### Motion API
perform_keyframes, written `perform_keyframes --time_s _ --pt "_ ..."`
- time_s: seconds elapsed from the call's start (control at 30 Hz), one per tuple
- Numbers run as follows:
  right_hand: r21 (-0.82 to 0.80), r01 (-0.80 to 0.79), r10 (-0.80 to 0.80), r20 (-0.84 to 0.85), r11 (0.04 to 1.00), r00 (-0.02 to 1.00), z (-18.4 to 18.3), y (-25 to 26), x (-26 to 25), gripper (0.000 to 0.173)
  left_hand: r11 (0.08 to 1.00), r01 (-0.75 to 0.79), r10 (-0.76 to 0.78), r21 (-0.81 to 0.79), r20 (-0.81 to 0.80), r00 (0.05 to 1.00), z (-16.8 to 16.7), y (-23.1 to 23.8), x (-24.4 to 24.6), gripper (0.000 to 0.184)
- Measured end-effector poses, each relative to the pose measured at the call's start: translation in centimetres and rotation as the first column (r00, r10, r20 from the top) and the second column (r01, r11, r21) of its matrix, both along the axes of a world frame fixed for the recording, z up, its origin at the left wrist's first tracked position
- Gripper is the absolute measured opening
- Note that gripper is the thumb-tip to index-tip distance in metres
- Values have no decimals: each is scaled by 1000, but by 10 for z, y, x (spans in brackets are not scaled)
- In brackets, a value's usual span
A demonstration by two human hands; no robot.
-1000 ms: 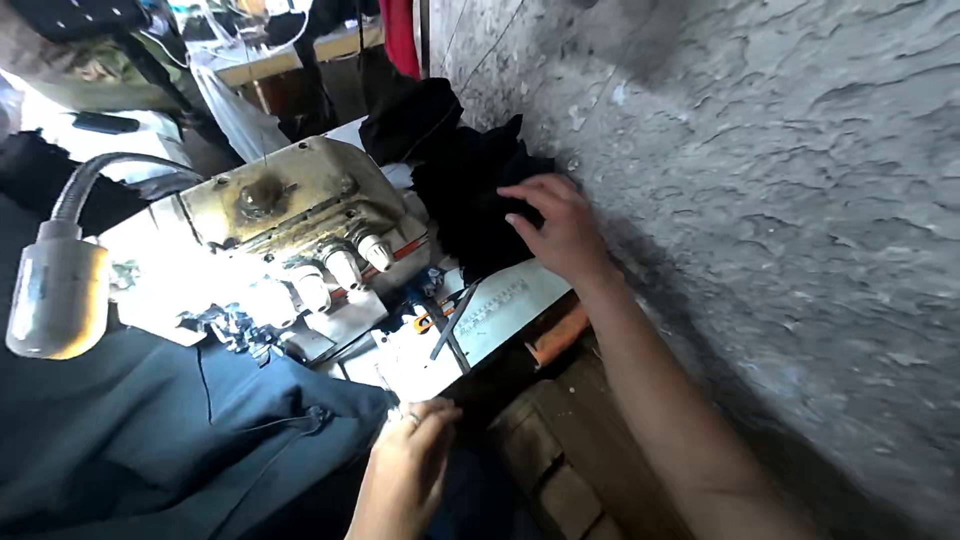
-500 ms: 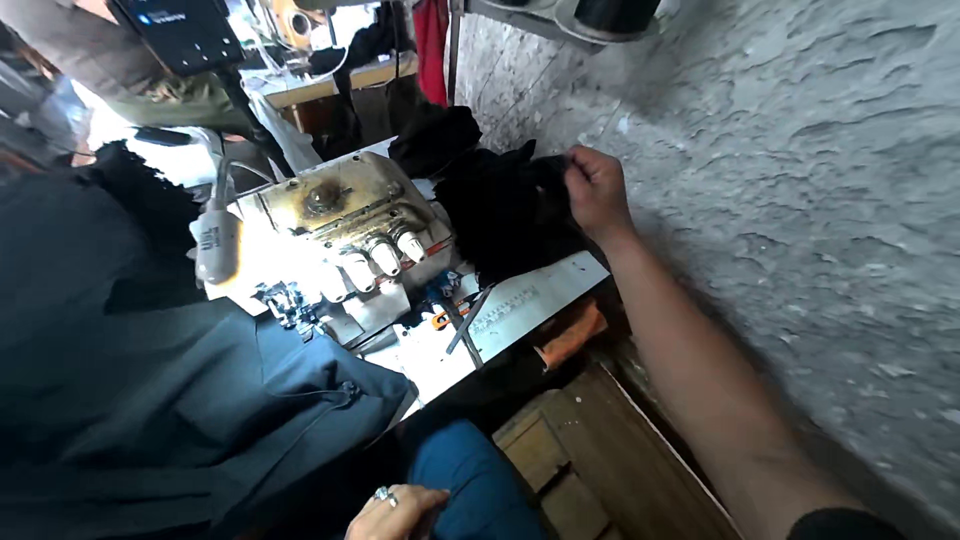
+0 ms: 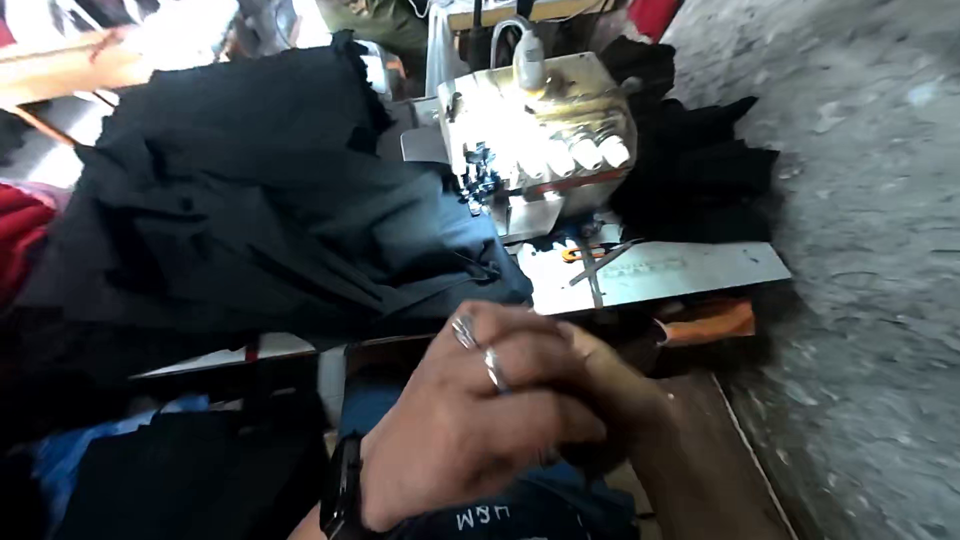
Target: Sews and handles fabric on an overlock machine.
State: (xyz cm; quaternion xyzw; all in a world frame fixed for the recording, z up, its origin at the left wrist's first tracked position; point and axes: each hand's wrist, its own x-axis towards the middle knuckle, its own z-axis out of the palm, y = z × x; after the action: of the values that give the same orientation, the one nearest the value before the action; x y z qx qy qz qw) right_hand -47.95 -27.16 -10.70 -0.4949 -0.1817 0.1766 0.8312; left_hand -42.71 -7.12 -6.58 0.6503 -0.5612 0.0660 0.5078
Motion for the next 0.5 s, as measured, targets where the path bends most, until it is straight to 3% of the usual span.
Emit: perform_keyframes --time_s 0.07,0.1,0.17,0.2,0.23,0.33,0.4,0.5 --pt "-270 -187 153 -140 945 978 11 16 3 17 989 66 -63 130 -28 998 -9 11 -7 30" --pt "-343 -176 119 -181 923 976 4 19 5 20 977 57 -50 205 -39 998 -15 16 -8 33" --pt "-166 -91 78 -85 982 993 -44 18 11 50 949 -37 59 312 -61 996 -25 26 -3 30" --pt "-51 -91 88 -55 995 995 -50 18 13 66 937 -97 129 336 -73 989 -27 30 2 27" --pt "-47 -78 78 -4 996 997 -45 22 14 66 929 -151 190 337 -86 978 -26 35 8 25" --pt "-397 115 -21 235 911 972 -19 46 18 25 921 -291 334 260 -136 933 -13 55 36 15" --pt "-565 213 -56 282 797 958 -24 47 19 17 865 -440 478 243 -126 869 -10 72 53 11" --pt "-590 364 -194 332 721 923 -34 29 20 15 753 -622 647 216 -65 760 -10 101 75 11"
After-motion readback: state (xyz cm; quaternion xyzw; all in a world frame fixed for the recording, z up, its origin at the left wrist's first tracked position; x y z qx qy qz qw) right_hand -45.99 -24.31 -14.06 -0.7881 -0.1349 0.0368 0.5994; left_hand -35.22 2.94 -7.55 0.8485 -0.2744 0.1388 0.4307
